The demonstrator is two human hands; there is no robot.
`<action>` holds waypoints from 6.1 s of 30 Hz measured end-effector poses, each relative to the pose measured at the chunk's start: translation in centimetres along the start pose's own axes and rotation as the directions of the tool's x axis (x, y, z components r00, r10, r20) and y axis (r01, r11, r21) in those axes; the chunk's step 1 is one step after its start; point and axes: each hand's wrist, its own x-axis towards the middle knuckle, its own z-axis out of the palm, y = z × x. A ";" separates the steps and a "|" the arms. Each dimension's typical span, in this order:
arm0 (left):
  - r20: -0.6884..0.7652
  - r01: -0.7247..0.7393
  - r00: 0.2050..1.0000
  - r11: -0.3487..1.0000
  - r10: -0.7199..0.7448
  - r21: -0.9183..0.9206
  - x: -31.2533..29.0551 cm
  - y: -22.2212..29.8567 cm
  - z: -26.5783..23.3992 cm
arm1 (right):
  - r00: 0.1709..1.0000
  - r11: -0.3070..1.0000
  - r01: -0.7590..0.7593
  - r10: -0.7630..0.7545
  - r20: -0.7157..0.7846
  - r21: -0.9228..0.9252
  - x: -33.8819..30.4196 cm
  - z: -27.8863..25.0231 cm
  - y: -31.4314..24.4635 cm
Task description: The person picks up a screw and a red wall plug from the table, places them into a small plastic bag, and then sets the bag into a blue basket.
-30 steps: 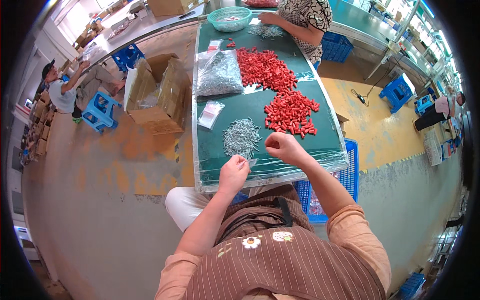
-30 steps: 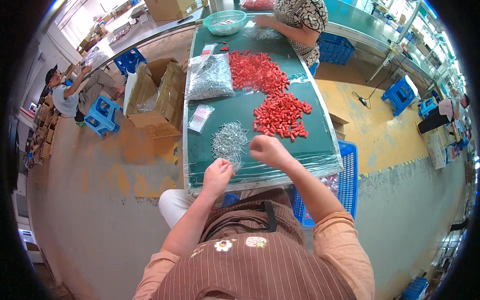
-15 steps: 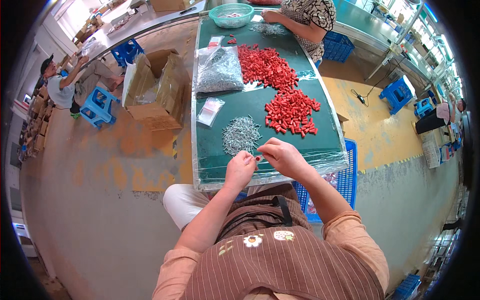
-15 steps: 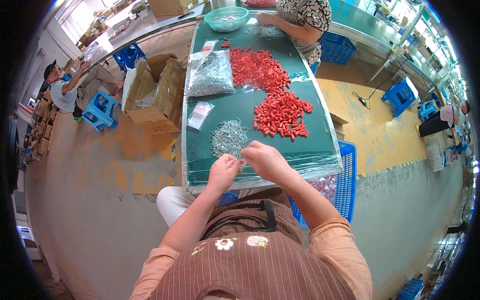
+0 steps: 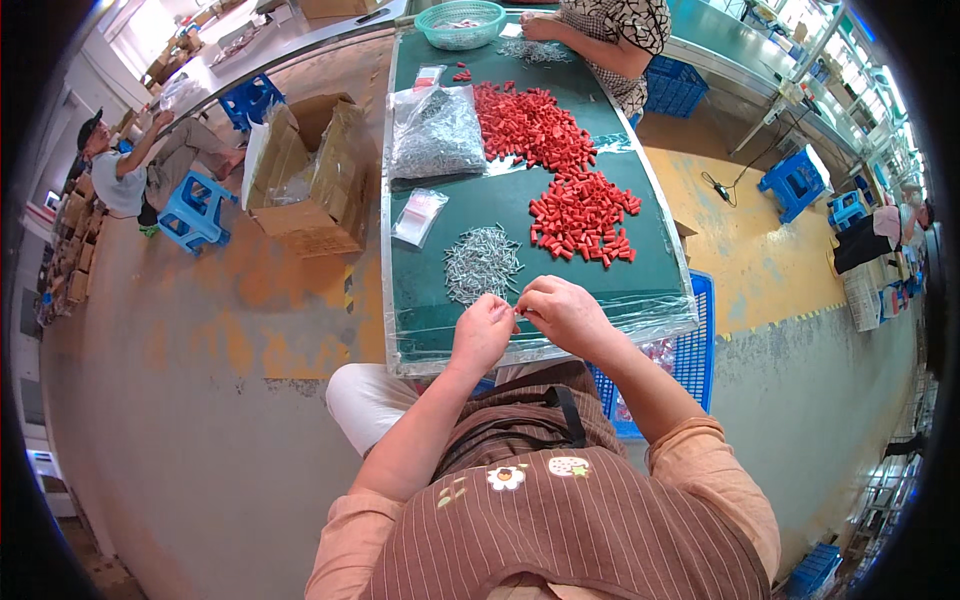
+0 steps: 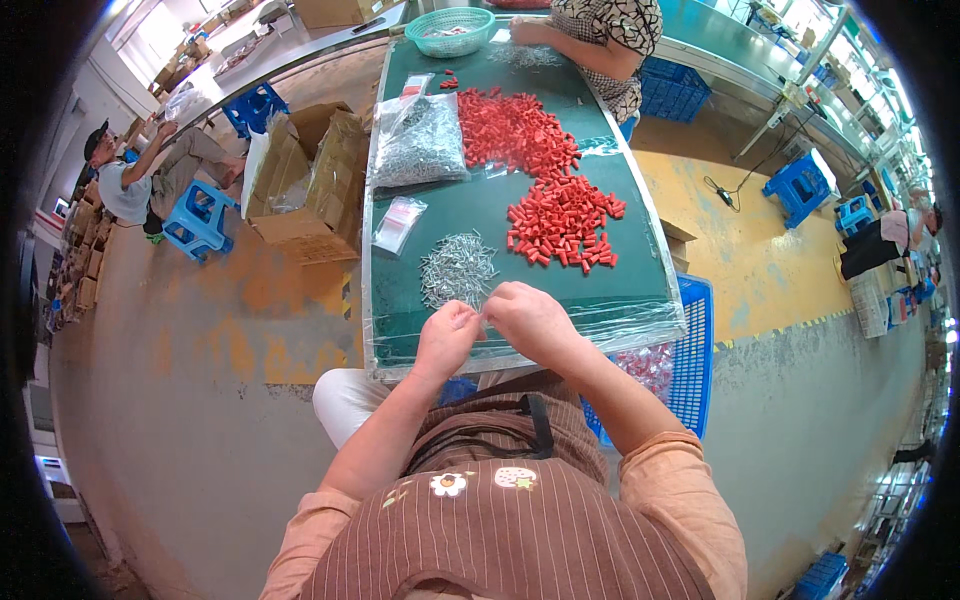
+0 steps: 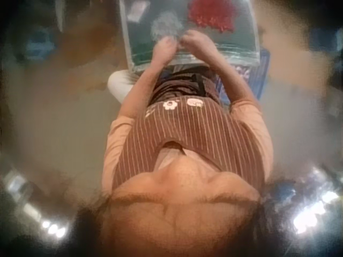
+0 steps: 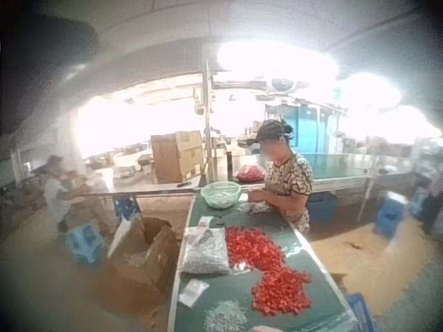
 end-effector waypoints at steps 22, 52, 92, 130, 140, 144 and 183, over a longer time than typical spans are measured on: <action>0.165 -0.126 0.974 0.978 0.153 -0.164 -0.8 -1.2 -0.3 | 0.972 0.771 -0.229 0.218 0.092 0.595 -1.4 1.2 1.4; 0.135 -0.007 0.986 0.851 0.092 -0.525 -1.7 0.1 -0.6 | 0.893 0.467 -0.361 0.422 0.155 0.808 -2.4 -0.7 1.3; 0.066 -0.215 0.955 0.829 0.289 -0.516 -2.7 1.9 -0.2 | 0.939 0.610 -0.234 0.345 0.012 0.757 -2.4 -0.4 -0.5; 0.136 -0.115 0.967 0.841 0.218 -0.528 -3.1 2.8 0.1 | 0.898 0.546 -0.302 0.439 0.041 0.781 -3.4 -0.7 -0.7; 0.077 -0.214 0.959 0.873 0.274 -0.439 -2.6 1.6 0.6 | 0.891 0.519 -0.331 0.447 0.080 0.788 -3.3 -0.8 -1.2; 0.091 -0.172 0.968 0.882 0.234 -0.439 -2.6 1.3 0.1 | 0.880 0.408 -0.264 0.473 0.045 0.874 -3.9 -0.7 -0.2; 0.222 0.121 0.974 0.750 0.035 -0.650 -2.6 -0.4 0.3 | 0.847 0.621 -0.387 0.531 -0.002 0.682 -2.6 1.7 -1.0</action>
